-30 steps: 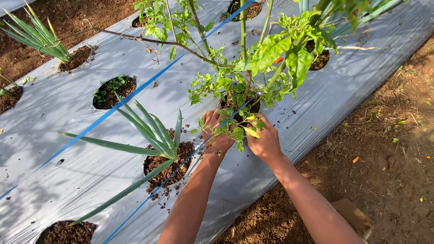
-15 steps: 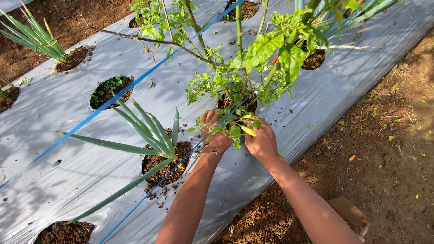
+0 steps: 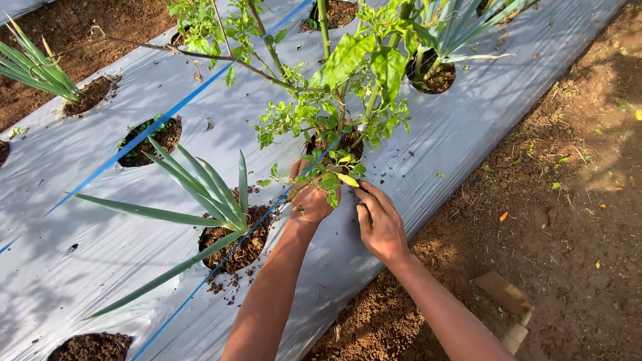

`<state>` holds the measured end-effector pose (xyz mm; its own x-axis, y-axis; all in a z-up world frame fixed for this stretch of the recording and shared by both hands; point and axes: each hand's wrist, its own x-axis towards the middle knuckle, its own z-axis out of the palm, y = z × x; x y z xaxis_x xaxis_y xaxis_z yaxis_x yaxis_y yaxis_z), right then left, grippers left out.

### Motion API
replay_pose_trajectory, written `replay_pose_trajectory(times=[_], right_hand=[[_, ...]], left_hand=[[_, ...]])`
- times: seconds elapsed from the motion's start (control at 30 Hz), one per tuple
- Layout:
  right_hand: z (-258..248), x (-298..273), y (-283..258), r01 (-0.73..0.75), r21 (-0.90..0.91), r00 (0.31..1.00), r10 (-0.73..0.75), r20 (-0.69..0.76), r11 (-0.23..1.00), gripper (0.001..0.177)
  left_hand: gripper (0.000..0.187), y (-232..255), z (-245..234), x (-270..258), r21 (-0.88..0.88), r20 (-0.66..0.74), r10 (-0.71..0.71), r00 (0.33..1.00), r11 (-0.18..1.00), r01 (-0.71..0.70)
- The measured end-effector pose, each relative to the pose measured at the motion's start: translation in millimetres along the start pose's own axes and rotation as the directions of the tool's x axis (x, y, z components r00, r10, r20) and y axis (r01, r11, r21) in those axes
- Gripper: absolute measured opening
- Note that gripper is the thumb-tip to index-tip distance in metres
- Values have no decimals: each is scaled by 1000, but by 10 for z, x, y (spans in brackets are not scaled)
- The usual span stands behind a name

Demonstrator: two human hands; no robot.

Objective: The person uses a hand hoe to loosen soil next to a plastic-covered garden bed and then packs the soil around the base of plants with their hands. They repeat this process for several plants, including tomato and onion plants, ensuring the soil is firm around the stems.

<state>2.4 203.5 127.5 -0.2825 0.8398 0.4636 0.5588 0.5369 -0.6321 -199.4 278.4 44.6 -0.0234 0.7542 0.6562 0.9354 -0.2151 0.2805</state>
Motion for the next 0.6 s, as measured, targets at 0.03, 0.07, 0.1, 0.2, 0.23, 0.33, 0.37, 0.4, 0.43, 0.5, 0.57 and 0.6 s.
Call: replay_pose_trajectory(times=[0.03,0.07,0.1,0.2,0.23,0.33,0.37,0.4,0.43,0.5,0.57,0.6], right_hand=[[-25,-86,41,-6,-3,1000,6,-5,1000,31],[-51,-171,83,-7,-5,999,7,-33,1000,31],[-80,-251,124,-10,-9,998,9,-64,1000,31],[-179,-552,343,-71,-58,995,67,-80,996,25],[-247,-636,341,-84,-64,993,78,-86,994,25],[-431,-872,436,-236,-60,967,229,-112,970,25],[-476,-997,519,-308,-47,947,301,-115,950,25],[-518,-1126,604,-379,-34,921,373,-118,925,26],[-560,-1249,720,-394,-38,913,387,-126,918,26],[-657,-1515,940,-513,-95,850,489,-196,853,23],[-783,-1773,1034,-584,-123,801,544,-251,802,22],[-841,-1897,1081,-637,-144,758,581,-297,757,22]], left_hand=[[26,15,-16,-15,-5,3,6,1000,1000,-6],[25,31,-29,-28,-3,-8,5,1000,1000,-5],[24,49,-38,-29,-3,-19,6,1000,1000,-6],[22,147,-20,-42,-13,-34,17,999,1000,-17],[22,197,-130,-57,-23,-26,24,999,999,-25],[9,387,-318,-137,-132,-161,-44,986,991,22],[16,488,-296,-242,-137,-158,1,987,990,-23],[29,587,-272,-349,-141,-156,46,987,988,-68],[29,825,-452,-390,-155,-145,53,988,985,-76],[23,1294,-823,-474,-417,-90,47,995,905,-81],[24,1478,-904,-765,-495,0,63,998,867,-55],[25,1561,-947,-905,-554,77,78,994,832,-23]])
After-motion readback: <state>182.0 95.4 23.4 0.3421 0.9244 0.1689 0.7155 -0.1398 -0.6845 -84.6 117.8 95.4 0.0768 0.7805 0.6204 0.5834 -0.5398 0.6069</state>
